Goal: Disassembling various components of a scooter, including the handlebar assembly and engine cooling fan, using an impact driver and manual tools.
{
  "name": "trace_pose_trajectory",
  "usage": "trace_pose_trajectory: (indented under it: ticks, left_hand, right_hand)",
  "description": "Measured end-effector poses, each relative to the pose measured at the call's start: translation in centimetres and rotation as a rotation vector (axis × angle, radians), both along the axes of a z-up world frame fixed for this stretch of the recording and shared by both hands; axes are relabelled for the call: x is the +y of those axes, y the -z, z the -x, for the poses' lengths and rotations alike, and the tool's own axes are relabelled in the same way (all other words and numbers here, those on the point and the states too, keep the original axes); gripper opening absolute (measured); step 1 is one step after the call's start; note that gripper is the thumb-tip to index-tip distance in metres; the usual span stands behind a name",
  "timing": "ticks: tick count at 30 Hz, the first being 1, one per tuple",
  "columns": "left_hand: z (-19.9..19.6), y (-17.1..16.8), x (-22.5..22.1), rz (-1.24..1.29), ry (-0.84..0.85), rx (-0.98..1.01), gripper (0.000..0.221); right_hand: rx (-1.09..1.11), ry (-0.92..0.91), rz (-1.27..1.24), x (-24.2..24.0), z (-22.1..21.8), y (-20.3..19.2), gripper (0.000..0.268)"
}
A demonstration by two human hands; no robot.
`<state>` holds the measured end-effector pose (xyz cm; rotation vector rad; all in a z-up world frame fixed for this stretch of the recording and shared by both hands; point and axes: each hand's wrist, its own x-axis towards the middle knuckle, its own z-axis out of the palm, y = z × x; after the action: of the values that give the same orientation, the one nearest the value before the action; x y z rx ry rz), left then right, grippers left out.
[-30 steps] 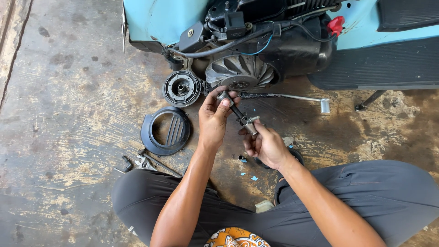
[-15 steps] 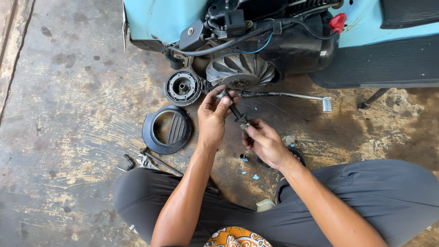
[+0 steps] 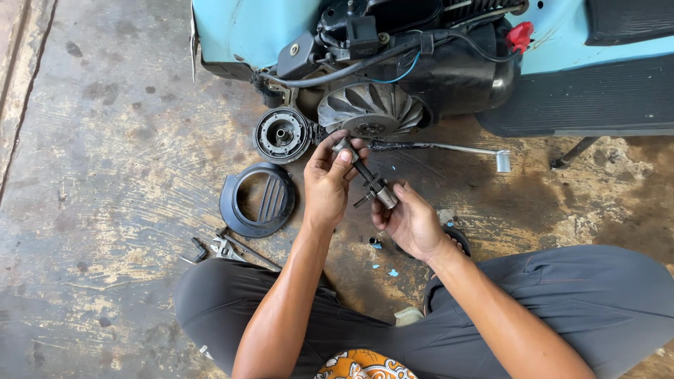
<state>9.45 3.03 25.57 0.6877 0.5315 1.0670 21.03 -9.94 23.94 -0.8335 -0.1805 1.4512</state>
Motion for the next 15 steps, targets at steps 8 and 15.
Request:
trace_pose_trajectory:
  ticks: [8, 15]
  left_hand:
    - [0.2, 0.3, 0.1, -0.043, 0.005, 0.03, 0.036]
    - [0.5, -0.6, -0.4, -0.157, 0.026, 0.1, 0.034]
  right_hand:
    - [-0.103, -0.121, 0.112, -0.3, 0.3, 0.3, 0.042]
    - [-0.137, -0.137, 0.026, -0.2, -0.3, 0.7, 0.016]
